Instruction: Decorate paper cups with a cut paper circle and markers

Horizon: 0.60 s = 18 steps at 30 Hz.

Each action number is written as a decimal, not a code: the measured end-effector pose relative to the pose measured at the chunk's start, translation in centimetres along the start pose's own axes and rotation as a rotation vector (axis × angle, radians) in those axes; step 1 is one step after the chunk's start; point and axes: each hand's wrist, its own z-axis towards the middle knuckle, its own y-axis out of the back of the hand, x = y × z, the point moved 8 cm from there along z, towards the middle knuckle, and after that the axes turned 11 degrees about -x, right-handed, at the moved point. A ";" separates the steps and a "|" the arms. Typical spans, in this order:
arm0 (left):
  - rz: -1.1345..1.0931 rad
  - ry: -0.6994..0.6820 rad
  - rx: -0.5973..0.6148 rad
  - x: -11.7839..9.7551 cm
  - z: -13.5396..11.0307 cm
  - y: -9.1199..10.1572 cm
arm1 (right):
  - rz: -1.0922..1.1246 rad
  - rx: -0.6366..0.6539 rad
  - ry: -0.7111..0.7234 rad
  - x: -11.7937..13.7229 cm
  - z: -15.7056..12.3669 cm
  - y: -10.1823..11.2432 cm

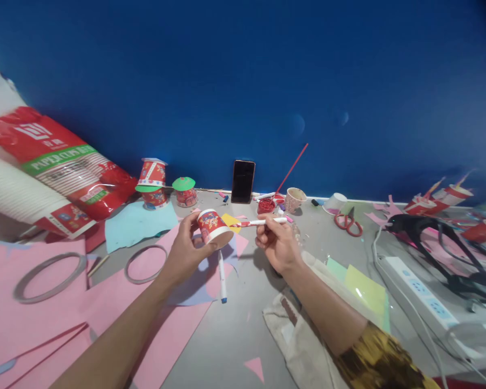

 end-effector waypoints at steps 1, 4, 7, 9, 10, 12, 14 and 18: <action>0.016 0.001 -0.011 -0.1 0.0 0.0 | 0.007 -0.027 -0.018 -0.2 0.2 0.0; 0.069 -0.019 -0.046 -0.5 -0.2 0.2 | 0.026 -0.101 -0.072 1.1 0.1 -0.2; 0.111 -0.053 -0.044 -0.7 -0.2 0.1 | 0.003 -0.023 0.016 6.8 -0.5 -2.7; 0.119 -0.068 -0.051 -0.8 -0.1 0.0 | 0.018 0.063 0.184 12.5 -0.8 -5.3; 0.118 -0.077 -0.048 -0.9 0.0 -0.1 | 0.030 0.108 0.259 14.9 -0.9 -6.7; 0.112 -0.079 -0.063 -1.0 0.2 -0.2 | 0.067 0.226 0.397 18.0 -1.3 -9.2; 0.120 -0.070 -0.071 -1.2 0.2 -0.2 | 0.105 0.238 0.479 17.7 -1.7 -10.0; 0.115 -0.082 -0.072 -1.3 0.3 -0.3 | 0.036 0.082 0.297 8.2 -0.9 -8.2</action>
